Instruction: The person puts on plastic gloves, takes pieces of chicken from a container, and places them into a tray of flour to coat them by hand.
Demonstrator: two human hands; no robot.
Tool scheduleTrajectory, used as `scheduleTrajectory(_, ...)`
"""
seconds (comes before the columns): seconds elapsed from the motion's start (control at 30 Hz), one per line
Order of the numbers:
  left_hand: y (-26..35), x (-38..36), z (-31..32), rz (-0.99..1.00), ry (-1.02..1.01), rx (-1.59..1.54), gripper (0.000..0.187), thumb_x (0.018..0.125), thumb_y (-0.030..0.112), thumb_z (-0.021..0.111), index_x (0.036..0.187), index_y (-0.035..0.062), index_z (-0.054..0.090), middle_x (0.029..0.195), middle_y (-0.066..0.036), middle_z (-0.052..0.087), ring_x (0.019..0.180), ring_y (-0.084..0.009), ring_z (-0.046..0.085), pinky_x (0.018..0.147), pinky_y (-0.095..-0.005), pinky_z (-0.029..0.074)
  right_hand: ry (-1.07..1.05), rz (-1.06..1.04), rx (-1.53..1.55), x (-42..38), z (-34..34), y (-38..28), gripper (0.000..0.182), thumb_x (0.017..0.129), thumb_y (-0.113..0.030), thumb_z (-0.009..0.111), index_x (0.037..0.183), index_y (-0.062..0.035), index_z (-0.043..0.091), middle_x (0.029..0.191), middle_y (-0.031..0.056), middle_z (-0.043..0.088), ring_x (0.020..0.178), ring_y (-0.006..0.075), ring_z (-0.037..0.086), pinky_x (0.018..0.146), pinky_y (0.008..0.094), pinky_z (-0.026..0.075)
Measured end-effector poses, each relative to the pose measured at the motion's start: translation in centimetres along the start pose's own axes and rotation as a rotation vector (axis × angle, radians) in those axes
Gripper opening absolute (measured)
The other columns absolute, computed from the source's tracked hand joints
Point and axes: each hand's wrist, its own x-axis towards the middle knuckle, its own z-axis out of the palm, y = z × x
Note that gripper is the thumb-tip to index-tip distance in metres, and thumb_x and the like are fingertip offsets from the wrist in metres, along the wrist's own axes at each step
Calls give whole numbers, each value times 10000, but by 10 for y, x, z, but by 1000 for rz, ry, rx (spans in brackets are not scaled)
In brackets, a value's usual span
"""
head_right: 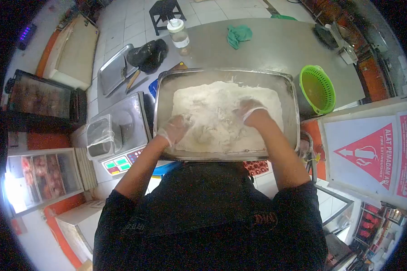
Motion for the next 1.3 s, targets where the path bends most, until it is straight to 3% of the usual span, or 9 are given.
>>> scheduleTrajectory(0.07,-7,-14,14,-3,186,-36,496,993,442,425,1261,55,583,1199,-236,604,1113,-391,579,1005,-457,433,145,-275,4,0,-2,20,349,954,-305,493,1195,-98,637,1109,166,680,951,340,651,875,406,516)
scheduleTrajectory(0.17,8,-37,3,-19,-1,-21,429,1003,365,417,1286,74,556,1240,-207,597,1110,-378,593,979,-444,464,421,-314,142,-27,-15,19,297,940,-227,501,1081,-26,669,1128,189,668,1021,330,637,907,371,498)
scheduleTrajectory(0.27,22,-53,-8,-6,47,-2,422,1000,381,427,1218,68,609,1176,-192,636,1093,-371,601,960,-448,473,278,-196,623,-47,-42,10,310,941,-232,510,1145,-46,650,1136,142,673,1013,321,636,924,369,492)
scheduleTrajectory(0.6,10,-68,13,173,298,152,305,955,316,520,1159,127,646,1110,-142,668,1006,-330,643,836,-452,536,185,-198,-380,-13,33,34,402,874,-182,593,1252,-49,567,1196,145,642,1067,330,620,909,396,510)
scheduleTrajectory(0.67,10,-66,13,63,207,142,356,910,316,577,1204,122,632,1167,-149,649,1050,-351,627,896,-474,518,60,-252,-328,-15,44,23,513,834,-136,615,1331,-68,508,1241,147,616,1133,351,586,954,386,494)
scheduleTrajectory(0.73,12,-69,11,79,234,116,362,912,323,571,1206,121,631,1170,-147,648,1052,-349,627,902,-471,518,445,-490,-215,-13,65,21,516,808,-70,608,1316,-70,518,1221,169,617,1146,347,582,979,383,482)
scheduleTrajectory(1.1,-2,-67,29,159,340,124,285,898,303,568,1106,133,660,1145,-147,656,1030,-349,634,880,-470,532,48,-54,275,-11,-11,9,320,859,-197,601,1139,-49,648,1063,205,672,953,311,652,854,389,509)
scheduleTrajectory(1.23,7,-69,21,61,281,78,316,901,306,564,1152,133,649,1156,-146,655,1052,-342,633,889,-469,530,77,-117,-21,-15,-21,31,348,861,-247,618,1130,-27,645,1032,211,680,912,316,648,825,386,513)
scheduleTrajectory(1.3,6,-70,22,44,282,75,327,902,304,564,1171,135,645,1160,-146,655,1058,-339,634,890,-468,531,173,-343,435,-14,-17,54,372,843,-248,641,1125,-6,639,1004,209,684,867,337,649,803,409,517)
